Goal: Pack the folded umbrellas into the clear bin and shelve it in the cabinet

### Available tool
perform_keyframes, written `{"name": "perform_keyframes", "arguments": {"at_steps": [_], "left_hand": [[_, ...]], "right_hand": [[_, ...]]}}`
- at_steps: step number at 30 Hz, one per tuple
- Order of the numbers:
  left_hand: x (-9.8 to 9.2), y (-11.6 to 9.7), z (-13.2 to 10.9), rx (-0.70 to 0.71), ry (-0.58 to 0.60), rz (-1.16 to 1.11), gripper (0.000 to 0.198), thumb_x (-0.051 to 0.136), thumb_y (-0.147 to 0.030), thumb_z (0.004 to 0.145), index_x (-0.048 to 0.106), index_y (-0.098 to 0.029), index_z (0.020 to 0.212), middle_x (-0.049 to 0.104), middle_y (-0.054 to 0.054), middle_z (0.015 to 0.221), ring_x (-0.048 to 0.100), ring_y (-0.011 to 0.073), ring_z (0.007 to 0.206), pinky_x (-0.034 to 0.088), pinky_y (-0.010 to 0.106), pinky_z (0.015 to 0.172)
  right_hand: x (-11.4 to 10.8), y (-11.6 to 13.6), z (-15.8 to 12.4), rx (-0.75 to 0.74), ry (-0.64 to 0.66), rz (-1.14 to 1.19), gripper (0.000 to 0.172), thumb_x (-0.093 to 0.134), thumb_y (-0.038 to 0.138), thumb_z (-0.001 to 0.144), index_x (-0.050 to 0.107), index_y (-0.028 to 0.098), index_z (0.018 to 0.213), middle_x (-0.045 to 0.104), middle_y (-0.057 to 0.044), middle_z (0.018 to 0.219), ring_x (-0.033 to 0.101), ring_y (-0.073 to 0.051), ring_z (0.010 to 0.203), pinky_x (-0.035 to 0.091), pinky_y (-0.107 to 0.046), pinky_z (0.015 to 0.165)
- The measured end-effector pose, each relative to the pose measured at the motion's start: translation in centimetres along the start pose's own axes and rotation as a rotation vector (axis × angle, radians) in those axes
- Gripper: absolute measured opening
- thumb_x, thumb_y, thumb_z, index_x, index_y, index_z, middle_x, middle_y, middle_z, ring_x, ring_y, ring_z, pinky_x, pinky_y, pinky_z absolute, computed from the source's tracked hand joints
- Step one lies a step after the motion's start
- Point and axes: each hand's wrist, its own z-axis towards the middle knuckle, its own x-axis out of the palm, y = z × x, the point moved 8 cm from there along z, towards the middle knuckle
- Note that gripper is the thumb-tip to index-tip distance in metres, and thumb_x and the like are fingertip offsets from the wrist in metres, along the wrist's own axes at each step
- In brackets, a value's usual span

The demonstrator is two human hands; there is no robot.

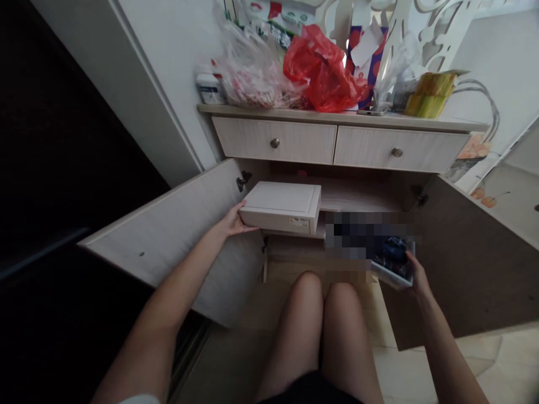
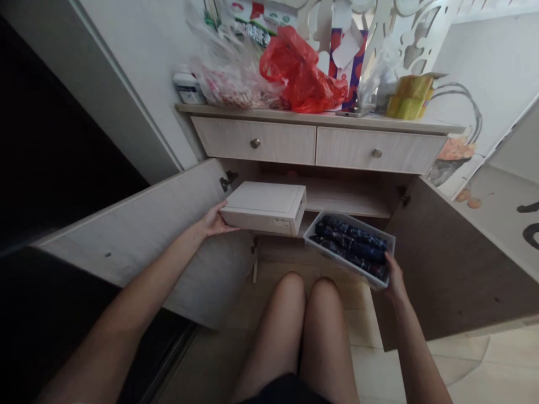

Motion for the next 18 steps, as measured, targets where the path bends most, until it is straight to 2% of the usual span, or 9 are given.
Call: {"name": "perform_keyframes", "arguments": {"at_steps": [3, 6, 8, 14, 18], "left_hand": [[-0.2, 1.0, -2.1, 0.008, 0.012, 0.005, 0.045, 0.059, -0.046, 0.092, 0.058, -0.021, 0.129, 0.068, 0.014, 0.101, 0.069, 0.0319, 0.097, 0.059, 0.056, 0.089], [0.6, 1.9, -3.5, 0.034, 0.027, 0.008, 0.048, 0.060, -0.045, 0.091, 0.057, -0.021, 0.132, 0.068, 0.015, 0.105, 0.069, 0.0322, 0.101, 0.059, 0.055, 0.090], [0.9, 2.2, -4.1, 0.053, 0.025, 0.008, 0.049, 0.060, -0.045, 0.091, 0.056, -0.021, 0.133, 0.068, 0.015, 0.109, 0.068, 0.0321, 0.103, 0.060, 0.054, 0.090], [0.9, 2.4, -5.2, 0.072, -0.002, 0.020, 0.049, 0.059, -0.046, 0.091, 0.055, -0.022, 0.134, 0.068, 0.016, 0.117, 0.068, 0.0323, 0.107, 0.060, 0.054, 0.090], [1.5, 3.4, -5.5, 0.037, -0.025, 0.033, 0.048, 0.057, -0.048, 0.092, 0.057, -0.023, 0.133, 0.069, 0.015, 0.115, 0.068, 0.0332, 0.105, 0.059, 0.055, 0.089]], "right_hand": [[1.9, 1.7, 1.5, -0.033, -0.067, 0.084, 0.034, 0.071, 0.044, 0.077, 0.071, 0.022, 0.103, 0.076, -0.004, 0.089, 0.074, -0.027, 0.081, 0.064, -0.046, 0.075], [4.5, 2.7, 1.9, -0.133, -0.053, 0.117, 0.038, 0.071, 0.041, 0.077, 0.070, 0.023, 0.110, 0.077, -0.003, 0.097, 0.074, -0.025, 0.088, 0.064, -0.044, 0.080], [5.4, 2.8, 1.9, -0.164, -0.039, 0.110, 0.040, 0.073, 0.040, 0.075, 0.071, 0.022, 0.111, 0.077, -0.003, 0.097, 0.074, -0.025, 0.091, 0.063, -0.043, 0.081], [6.9, 2.2, 1.3, 0.000, 0.114, 0.043, 0.037, 0.074, 0.044, 0.076, 0.073, 0.023, 0.107, 0.078, -0.005, 0.096, 0.074, -0.028, 0.093, 0.062, -0.046, 0.082], [8.7, 2.0, 0.4, 0.107, 0.213, -0.063, 0.040, 0.067, 0.053, 0.082, 0.072, 0.022, 0.106, 0.077, -0.009, 0.098, 0.074, -0.031, 0.094, 0.061, -0.048, 0.083]]}}
